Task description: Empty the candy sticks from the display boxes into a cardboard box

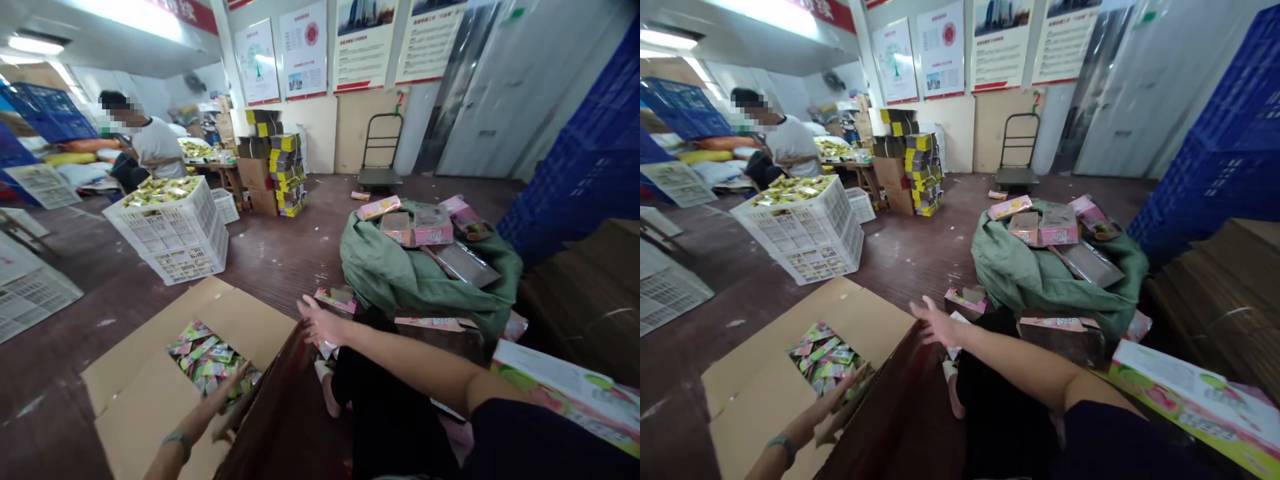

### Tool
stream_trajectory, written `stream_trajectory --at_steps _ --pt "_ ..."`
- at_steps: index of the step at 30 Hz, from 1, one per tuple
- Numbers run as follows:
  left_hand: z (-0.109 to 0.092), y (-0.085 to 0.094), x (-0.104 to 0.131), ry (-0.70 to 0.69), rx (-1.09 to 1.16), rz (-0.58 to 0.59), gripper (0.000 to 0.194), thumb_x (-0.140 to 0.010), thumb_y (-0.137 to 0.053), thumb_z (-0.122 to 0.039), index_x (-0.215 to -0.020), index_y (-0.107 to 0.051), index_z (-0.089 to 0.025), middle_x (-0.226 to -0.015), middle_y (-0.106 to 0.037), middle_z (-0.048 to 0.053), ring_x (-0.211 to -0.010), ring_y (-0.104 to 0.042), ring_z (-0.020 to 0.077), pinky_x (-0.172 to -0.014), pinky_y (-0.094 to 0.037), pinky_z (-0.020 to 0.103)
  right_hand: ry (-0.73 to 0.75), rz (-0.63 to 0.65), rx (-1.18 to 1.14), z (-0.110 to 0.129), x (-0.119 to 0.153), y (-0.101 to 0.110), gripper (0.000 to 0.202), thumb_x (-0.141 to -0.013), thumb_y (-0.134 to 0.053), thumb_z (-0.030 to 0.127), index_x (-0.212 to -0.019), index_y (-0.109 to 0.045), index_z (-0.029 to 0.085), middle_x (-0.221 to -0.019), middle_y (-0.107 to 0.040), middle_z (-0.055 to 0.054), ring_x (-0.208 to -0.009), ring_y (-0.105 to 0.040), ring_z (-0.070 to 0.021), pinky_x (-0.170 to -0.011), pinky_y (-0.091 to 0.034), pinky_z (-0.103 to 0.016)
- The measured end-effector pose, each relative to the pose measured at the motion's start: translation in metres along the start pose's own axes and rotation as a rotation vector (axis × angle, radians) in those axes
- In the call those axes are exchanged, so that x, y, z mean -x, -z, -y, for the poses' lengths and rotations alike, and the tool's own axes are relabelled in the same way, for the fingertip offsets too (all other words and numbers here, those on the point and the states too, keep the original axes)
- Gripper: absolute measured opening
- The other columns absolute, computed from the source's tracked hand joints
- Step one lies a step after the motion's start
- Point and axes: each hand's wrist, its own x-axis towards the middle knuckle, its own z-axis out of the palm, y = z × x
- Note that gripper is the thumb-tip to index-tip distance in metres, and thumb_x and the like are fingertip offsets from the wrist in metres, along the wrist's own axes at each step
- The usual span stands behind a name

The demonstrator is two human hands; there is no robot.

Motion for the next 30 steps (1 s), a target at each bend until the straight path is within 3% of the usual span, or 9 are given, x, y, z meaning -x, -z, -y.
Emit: stream_trajectory --at_steps 4,6,8,11,13,15,20,24,30 --pt "-0.040 0.076 0.037 0.194 0.181 0.113 0.113 -0.077 -0.025 -0.101 -0.161 -0.050 -0.029 -0.160 -0.053 0.014 -0.147 -0.050 0.0405 -0.120 -0.038 0.065 0.198 -0.432 0.565 -0.022 -0.020 -0.046 0.135 -0.073 -0.081 0.078 -0.171 -0.004 0.025 -0.175 -0.013 -0.022 -0.162 -0.012 -0.0439 -0.128 -0.023 -0.064" --pt "-0.059 0.093 0.070 0.183 0.011 -0.075 0.105 -0.080 -0.033 -0.098 -0.154 -0.059 -0.027 -0.159 -0.054 0.014 -0.148 -0.049 0.0416 -0.116 -0.042 0.065 0.258 -0.591 0.819 -0.032 -0.037 -0.061 0.119 -0.081 -0.073 0.077 -0.171 -0.016 0.023 -0.176 0.002 -0.022 -0.161 0.006 -0.0505 -0.127 -0.012 -0.072" --pt "-0.072 0.076 0.104 0.069 -0.246 -0.394 0.094 -0.084 -0.039 -0.091 -0.143 -0.069 -0.025 -0.156 -0.058 0.013 -0.148 -0.049 0.0387 -0.124 -0.035 0.058 0.367 -0.629 0.961 -0.044 -0.056 -0.069 0.098 -0.093 -0.060 0.074 -0.168 -0.026 0.021 -0.176 0.001 -0.024 -0.161 0.007 -0.0521 -0.123 -0.011 -0.077" --pt "-0.080 -0.001 0.140 0.107 -0.612 -0.828 0.082 -0.095 -0.041 -0.079 -0.149 -0.064 -0.022 -0.164 -0.047 0.017 -0.151 -0.043 0.0432 -0.125 -0.028 0.067 0.524 -0.583 0.997 -0.065 -0.081 -0.067 0.079 -0.102 -0.044 0.069 -0.163 -0.033 0.020 -0.175 -0.005 -0.025 -0.162 -0.002 -0.0478 -0.123 -0.015 -0.076" --pt "-0.078 -0.052 0.148 0.122 -0.789 -0.839 0.081 -0.092 -0.051 -0.080 -0.150 -0.063 -0.024 -0.167 -0.042 0.019 -0.156 -0.034 0.0471 -0.126 -0.021 0.072 0.586 -0.566 0.999 -0.078 -0.088 -0.061 0.078 -0.103 -0.037 0.071 -0.161 -0.034 0.019 -0.174 -0.003 -0.025 -0.162 -0.002 -0.0463 -0.123 -0.018 -0.075" --pt "-0.071 -0.074 0.141 0.162 -0.863 -0.835 0.078 -0.093 -0.057 -0.076 -0.153 -0.060 -0.027 -0.167 -0.041 0.018 -0.156 -0.033 0.0450 -0.128 -0.020 0.069 0.636 -0.577 1.000 -0.086 -0.089 -0.054 0.082 -0.103 -0.031 0.073 -0.162 -0.030 0.015 -0.174 0.002 -0.026 -0.162 0.000 -0.0463 -0.122 -0.022 -0.073" --pt "-0.033 -0.032 0.084 0.215 -0.882 -0.717 0.095 -0.085 -0.067 -0.079 -0.160 -0.052 -0.024 -0.171 -0.032 0.021 -0.158 -0.027 0.0464 -0.129 -0.020 0.063 0.652 -0.601 1.077 -0.089 -0.090 -0.056 0.093 -0.102 -0.030 0.076 -0.167 -0.020 0.011 -0.173 0.007 -0.027 -0.161 0.004 -0.0479 -0.123 -0.023 -0.071" --pt "-0.007 -0.011 0.049 0.261 -0.887 -0.595 0.097 -0.087 -0.069 -0.075 -0.164 -0.045 -0.022 -0.168 -0.036 0.025 -0.156 -0.034 0.0448 -0.126 -0.027 0.058 0.560 -0.441 1.194 -0.081 -0.112 -0.080 0.092 -0.098 -0.046 0.077 -0.167 -0.029 0.018 -0.175 -0.004 -0.023 -0.161 -0.001 -0.0493 -0.124 -0.018 -0.073" --pt "-0.019 -0.020 0.069 0.196 -0.938 -0.607 0.072 -0.091 -0.068 -0.069 -0.137 -0.070 -0.013 -0.144 -0.063 0.025 -0.138 -0.054 0.0415 -0.120 -0.035 0.055 0.511 -0.326 1.186 -0.071 -0.119 -0.073 0.079 -0.098 -0.047 0.077 -0.149 -0.053 0.017 -0.170 -0.024 -0.023 -0.160 -0.016 -0.0435 -0.124 -0.025 -0.065"
